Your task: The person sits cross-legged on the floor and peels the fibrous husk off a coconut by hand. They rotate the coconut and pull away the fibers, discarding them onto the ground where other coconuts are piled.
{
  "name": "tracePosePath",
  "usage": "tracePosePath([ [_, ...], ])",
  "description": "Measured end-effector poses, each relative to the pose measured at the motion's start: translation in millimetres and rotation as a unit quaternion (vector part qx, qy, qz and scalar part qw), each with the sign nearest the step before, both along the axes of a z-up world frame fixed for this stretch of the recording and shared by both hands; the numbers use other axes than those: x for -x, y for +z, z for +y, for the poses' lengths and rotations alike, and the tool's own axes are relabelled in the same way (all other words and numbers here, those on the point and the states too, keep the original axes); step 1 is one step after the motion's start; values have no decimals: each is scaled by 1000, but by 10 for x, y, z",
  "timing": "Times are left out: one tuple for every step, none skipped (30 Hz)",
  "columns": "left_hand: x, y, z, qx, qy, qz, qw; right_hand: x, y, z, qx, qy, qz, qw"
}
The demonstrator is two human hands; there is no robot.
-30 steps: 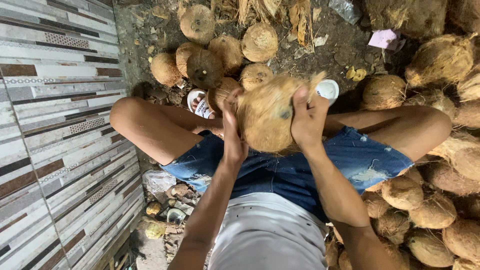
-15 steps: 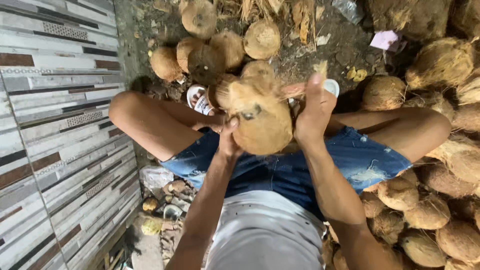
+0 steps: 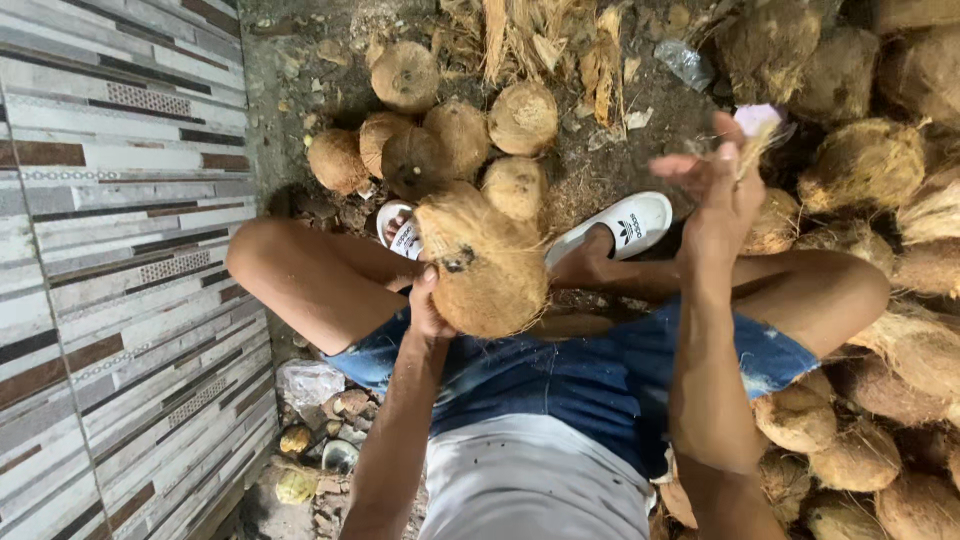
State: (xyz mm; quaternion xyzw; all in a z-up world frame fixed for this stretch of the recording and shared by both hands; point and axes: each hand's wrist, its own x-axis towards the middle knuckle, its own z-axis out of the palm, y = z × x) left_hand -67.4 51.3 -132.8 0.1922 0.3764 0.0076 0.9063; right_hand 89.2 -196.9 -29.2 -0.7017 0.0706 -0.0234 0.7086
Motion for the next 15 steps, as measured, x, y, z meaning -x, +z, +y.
tracePosePath([
  [-11, 9, 32, -4, -11, 27, 1000, -32, -60, -7, 18, 30, 15, 999],
  [-15, 18, 62, -7, -24, 55, 998, -51, -120, -21, 36, 59, 31, 997],
  [-136, 175, 53, -6, -25, 54, 998, -63, -134, 63, 37, 57, 31, 997],
  [-255, 333, 46, -22, -32, 54, 998, -71, -148, 148, 89, 112, 90, 986],
  [-379, 489, 42, -38, -38, 54, 997, -84, -164, 237, 139, 164, 148, 965],
  [-314, 382, 4, -37, -38, 52, 997, -61, -380, 227, 141, 163, 147, 965],
  [-254, 273, -31, -5, -30, 65, 997, -44, -599, 220, 224, 218, 209, 927],
  [-179, 168, -64, 27, -23, 81, 996, -10, -819, 213, 303, 268, 271, 874],
  [-113, 33, -36, 28, -24, 82, 996, -66, -1012, 226, 304, 267, 272, 873],
  [-38, -102, -18, 30, -41, 86, 995, -121, -1205, 234, 313, 281, 236, 876],
  [34, -238, 1, 31, -58, 90, 994, -178, -1401, 244, 321, 294, 200, 878],
  [113, -430, 7, 33, -56, 91, 994, -265, -1531, 253, 323, 296, 201, 876],
  [189, -625, 13, 18, -64, 65, 996, -356, -1664, 263, 333, 304, 223, 864],
  [287, -813, 11, 3, -71, 42, 997, -431, -1799, 273, 343, 313, 247, 851],
  [220, -673, -13, 5, -68, 44, 997, -555, -1910, 295, 344, 316, 248, 848],
])
